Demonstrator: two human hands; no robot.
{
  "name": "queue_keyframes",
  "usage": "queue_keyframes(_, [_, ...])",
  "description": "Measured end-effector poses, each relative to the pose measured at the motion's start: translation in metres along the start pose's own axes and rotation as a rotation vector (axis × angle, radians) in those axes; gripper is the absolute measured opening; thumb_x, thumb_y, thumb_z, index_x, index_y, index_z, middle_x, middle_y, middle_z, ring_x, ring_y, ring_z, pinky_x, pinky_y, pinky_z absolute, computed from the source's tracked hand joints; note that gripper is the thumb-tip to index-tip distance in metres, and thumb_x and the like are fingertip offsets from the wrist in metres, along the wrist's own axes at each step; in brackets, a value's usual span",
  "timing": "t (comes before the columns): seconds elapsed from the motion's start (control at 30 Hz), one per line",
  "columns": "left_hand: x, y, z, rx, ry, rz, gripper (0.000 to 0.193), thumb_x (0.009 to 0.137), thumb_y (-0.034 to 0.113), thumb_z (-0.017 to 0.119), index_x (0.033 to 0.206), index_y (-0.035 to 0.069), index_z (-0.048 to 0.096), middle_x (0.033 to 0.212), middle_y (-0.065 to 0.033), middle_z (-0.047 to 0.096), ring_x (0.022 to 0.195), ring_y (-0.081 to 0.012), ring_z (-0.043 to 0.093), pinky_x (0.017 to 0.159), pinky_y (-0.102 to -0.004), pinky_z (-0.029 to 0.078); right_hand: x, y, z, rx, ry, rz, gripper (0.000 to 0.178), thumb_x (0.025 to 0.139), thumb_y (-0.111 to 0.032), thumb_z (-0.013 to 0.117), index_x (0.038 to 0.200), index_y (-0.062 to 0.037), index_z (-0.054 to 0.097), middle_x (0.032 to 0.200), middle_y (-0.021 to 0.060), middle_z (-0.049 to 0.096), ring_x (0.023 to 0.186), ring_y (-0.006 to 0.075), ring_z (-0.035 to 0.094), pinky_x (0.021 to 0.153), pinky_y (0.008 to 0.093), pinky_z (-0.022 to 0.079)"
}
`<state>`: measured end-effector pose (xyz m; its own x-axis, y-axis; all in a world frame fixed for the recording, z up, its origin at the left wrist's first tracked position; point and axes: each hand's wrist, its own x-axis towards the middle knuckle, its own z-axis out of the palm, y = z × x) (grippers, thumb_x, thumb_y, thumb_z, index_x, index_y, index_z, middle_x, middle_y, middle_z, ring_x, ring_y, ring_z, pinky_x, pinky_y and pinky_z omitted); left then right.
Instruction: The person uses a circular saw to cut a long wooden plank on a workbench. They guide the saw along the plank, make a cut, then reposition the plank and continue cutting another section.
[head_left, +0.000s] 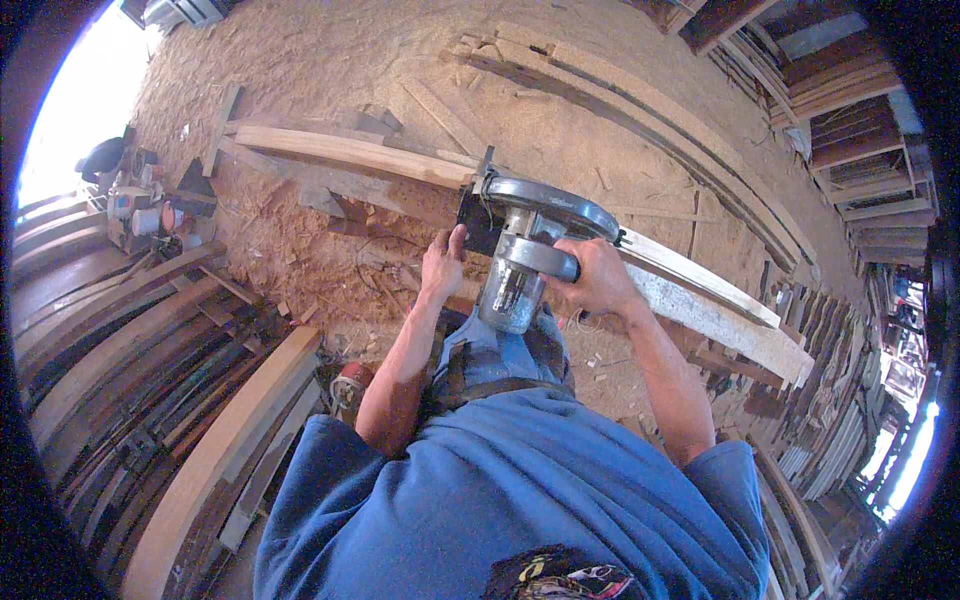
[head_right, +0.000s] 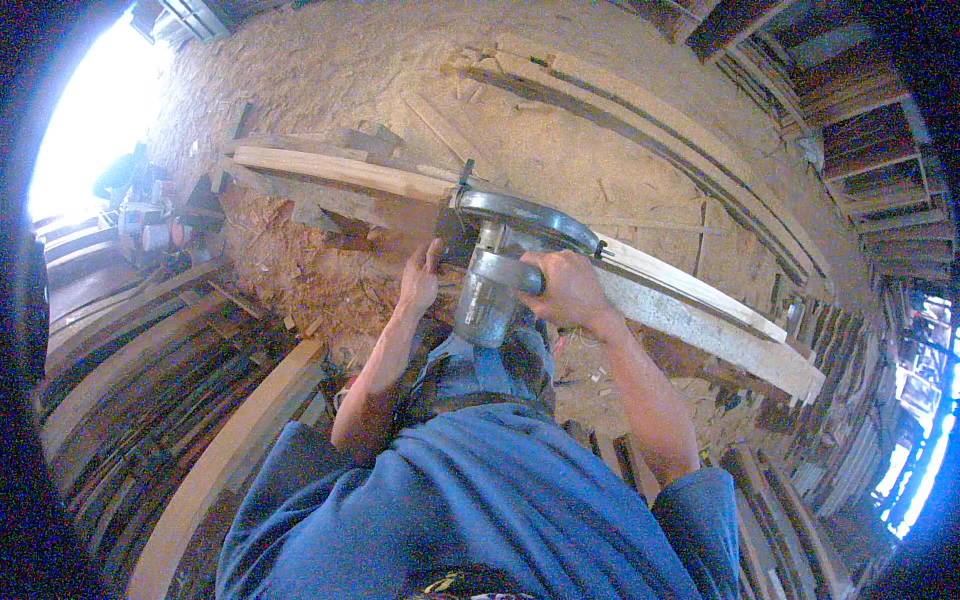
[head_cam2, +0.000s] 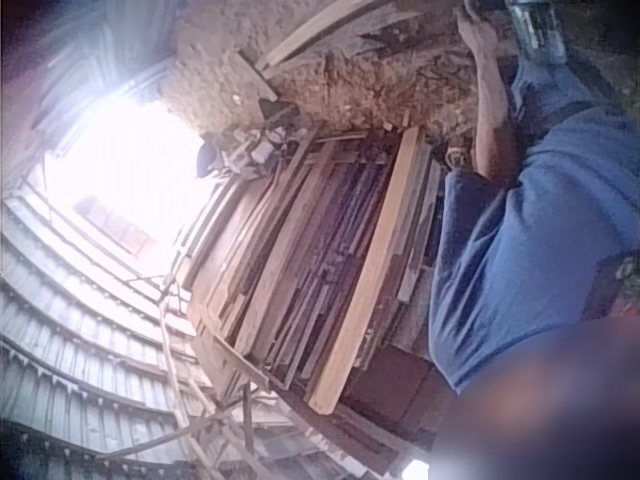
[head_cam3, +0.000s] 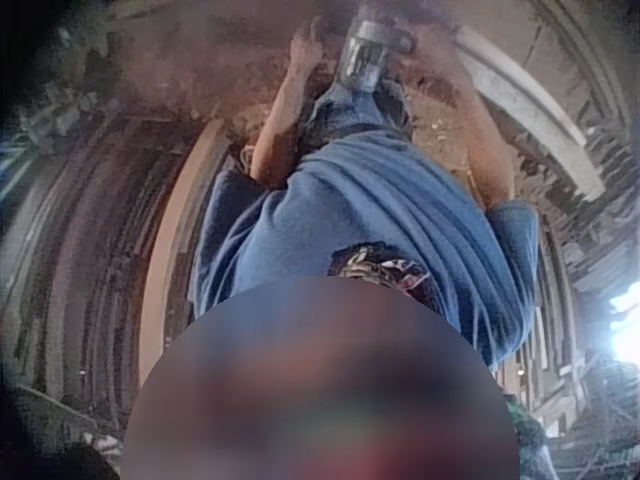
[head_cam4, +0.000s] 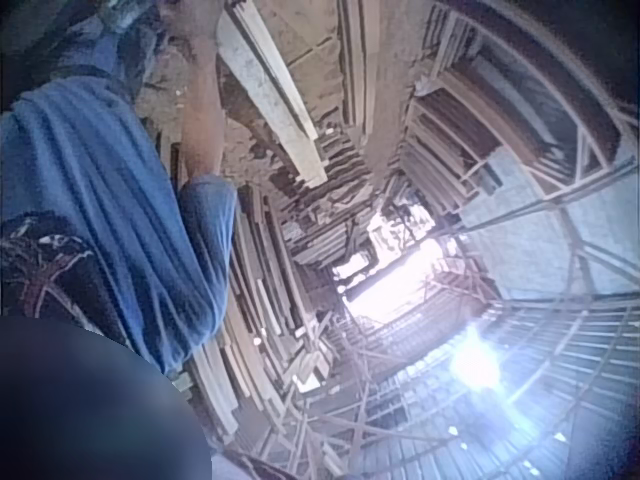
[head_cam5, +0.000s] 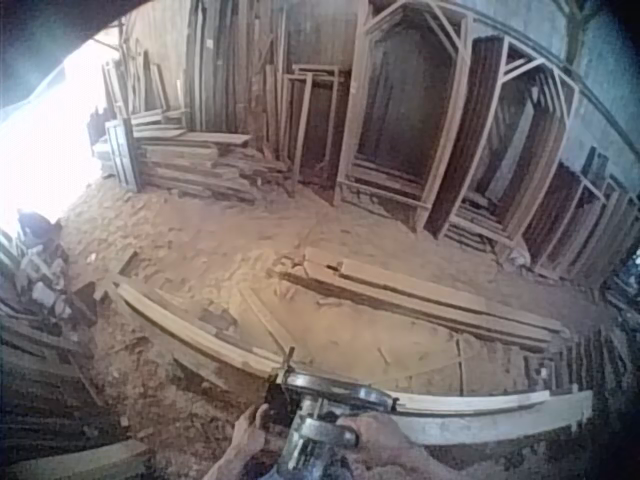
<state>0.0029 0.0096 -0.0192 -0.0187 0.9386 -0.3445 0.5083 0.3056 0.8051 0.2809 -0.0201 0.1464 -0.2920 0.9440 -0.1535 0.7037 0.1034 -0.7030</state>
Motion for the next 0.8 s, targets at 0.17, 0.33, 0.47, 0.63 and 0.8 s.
queue_keyframes(0.17, [-0.004,0.013,-0.005,-0.012,-0.018,-0.046,0.068,0.106,0.065,0.044,0.113,0.004,0.071,0.086,-0.0186,0.072,0.088,-0.0377,0.070,0.082,-0.0483,0.051,0.001,0.001,0.001,-0.026,-0.015,0.011,0.027,0.081,-0.024,0.085,0.098,-0.0064,0.075,0.081,0.0181,0.073,0.080,0.0381,0.073,0.071,0.0444,0.055])
queue_keyframes(0.33, [-0.003,0.011,-0.005,-0.002,-0.001,-0.036,0.065,0.106,0.064,0.046,0.111,0.004,0.071,0.089,-0.0204,0.072,0.089,-0.0380,0.070,0.082,-0.0479,0.051,0.001,-0.001,-0.001,-0.019,-0.035,0.020,0.026,0.081,-0.025,0.084,0.098,-0.0066,0.074,0.082,0.0179,0.073,0.080,0.0383,0.073,0.071,0.0450,0.055])
queue_keyframes(0.47, [-0.002,0.008,-0.003,-0.039,-0.004,-0.048,0.065,0.106,0.064,0.047,0.110,0.003,0.070,0.089,-0.0209,0.072,0.089,-0.0380,0.070,0.082,-0.0478,0.051,0.000,-0.002,-0.001,-0.010,-0.016,0.003,0.026,0.081,-0.025,0.084,0.098,-0.0065,0.074,0.081,0.0181,0.073,0.081,0.0391,0.073,0.071,0.0454,0.055])
queue_keyframes(0.63, [-0.004,0.009,-0.004,-0.022,0.002,-0.045,0.066,0.105,0.064,0.047,0.110,0.003,0.070,0.089,-0.0200,0.072,0.089,-0.0369,0.070,0.081,-0.0477,0.052,0.001,0.000,0.001,-0.025,-0.006,-0.017,0.027,0.082,-0.025,0.084,0.098,-0.0060,0.074,0.081,0.0184,0.072,0.081,0.0398,0.072,0.071,0.0453,0.055])
queue_keyframes(0.8, [-0.004,0.010,-0.004,0.005,0.025,-0.016,0.067,0.106,0.064,0.046,0.110,0.002,0.071,0.089,-0.0192,0.073,0.087,-0.0358,0.071,0.080,-0.0473,0.052,0.001,0.003,0.002,0.005,-0.020,0.004,0.026,0.082,-0.025,0.083,0.097,-0.0064,0.074,0.081,0.0178,0.072,0.080,0.0392,0.073,0.071,0.0449,0.055])
